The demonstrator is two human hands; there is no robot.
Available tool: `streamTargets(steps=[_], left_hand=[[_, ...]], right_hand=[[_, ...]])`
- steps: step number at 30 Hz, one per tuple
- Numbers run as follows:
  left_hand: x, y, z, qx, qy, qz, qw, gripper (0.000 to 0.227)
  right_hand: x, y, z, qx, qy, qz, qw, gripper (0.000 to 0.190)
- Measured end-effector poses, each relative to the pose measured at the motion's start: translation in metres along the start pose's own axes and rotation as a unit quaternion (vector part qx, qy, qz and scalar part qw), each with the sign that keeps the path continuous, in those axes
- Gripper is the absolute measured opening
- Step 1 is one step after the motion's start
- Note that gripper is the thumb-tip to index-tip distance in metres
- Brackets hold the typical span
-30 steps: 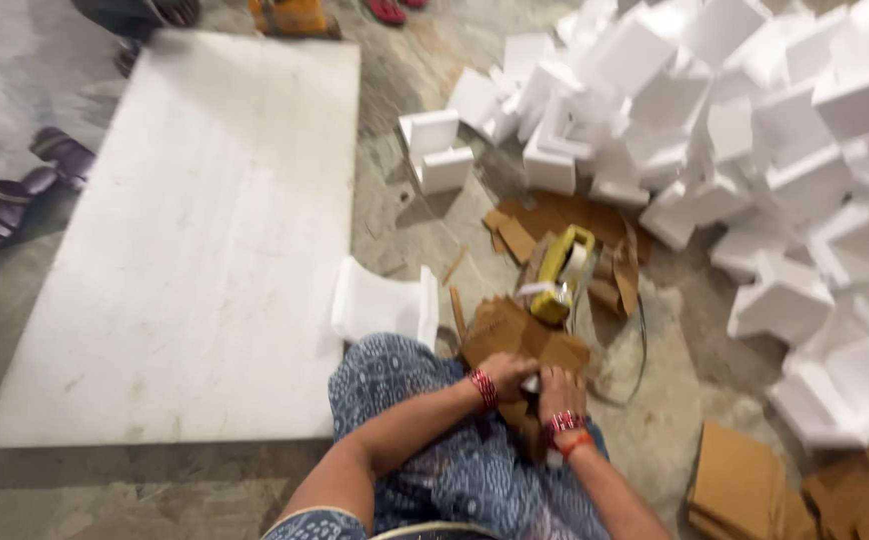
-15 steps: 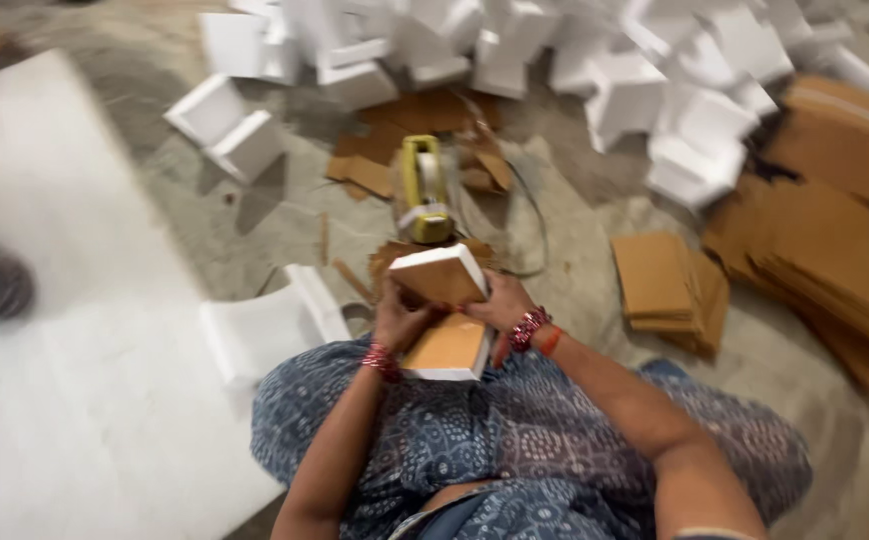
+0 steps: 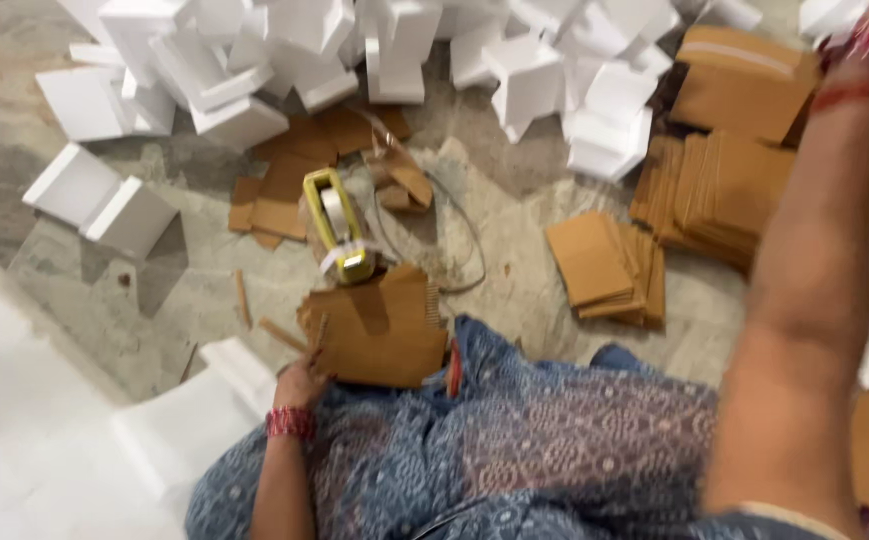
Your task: The person assembles small white boxes by inserting them into brown cardboard frames and securing them with a handheld tape dispenser. The person repeatedly picks up a white box, places it into a frame, and applies tape to seal the edges.
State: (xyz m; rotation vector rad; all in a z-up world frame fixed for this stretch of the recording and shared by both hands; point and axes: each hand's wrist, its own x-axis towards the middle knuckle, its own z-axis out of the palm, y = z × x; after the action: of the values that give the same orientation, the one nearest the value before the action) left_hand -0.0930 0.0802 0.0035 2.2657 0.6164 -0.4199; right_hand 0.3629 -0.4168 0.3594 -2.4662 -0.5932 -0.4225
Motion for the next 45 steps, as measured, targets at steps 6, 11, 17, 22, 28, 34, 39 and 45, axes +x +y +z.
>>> streamTargets(steps=[6,11,17,22,28,34,39,45], left_hand=[[0.031,0.051,0.037,0.183,0.126,0.013,0.975,0.107],[0.030,0.059,0.050,0.142,0.074,-0.025,0.987,0.143],[0.039,0.046,0.060,0.093,0.066,-0.062,0.992,0.158],[0.046,0.031,0.072,0.083,0.014,-0.107,0.991,0.154],[0.045,0.028,0.064,0.037,0.049,-0.031,0.998,0.158],[0.038,0.049,0.056,0.046,0.012,-0.081,0.996,0.152],[0.035,0.046,0.068,0.014,0.012,-0.102,0.995,0.146],[0.044,0.029,0.080,0.039,0.072,-0.029,0.996,0.157]], right_hand=[[-0.060,0.138,0.134,0.042,0.013,0.100,0.994,0.057],[-0.092,0.125,0.290,-0.085,0.040,0.110,0.990,0.116],[0.015,0.085,0.359,-0.196,0.025,0.151,0.969,0.121],[0.091,0.130,0.397,-0.245,0.001,0.180,0.953,0.104],[0.062,0.209,0.396,-0.312,0.009,0.212,0.926,0.024],[-0.023,0.217,0.311,-0.192,-0.152,0.262,0.933,0.028],[-0.049,0.176,0.261,-0.183,-0.116,0.206,0.954,0.050],[0.009,0.135,0.316,-0.282,-0.108,0.076,0.950,0.087]])
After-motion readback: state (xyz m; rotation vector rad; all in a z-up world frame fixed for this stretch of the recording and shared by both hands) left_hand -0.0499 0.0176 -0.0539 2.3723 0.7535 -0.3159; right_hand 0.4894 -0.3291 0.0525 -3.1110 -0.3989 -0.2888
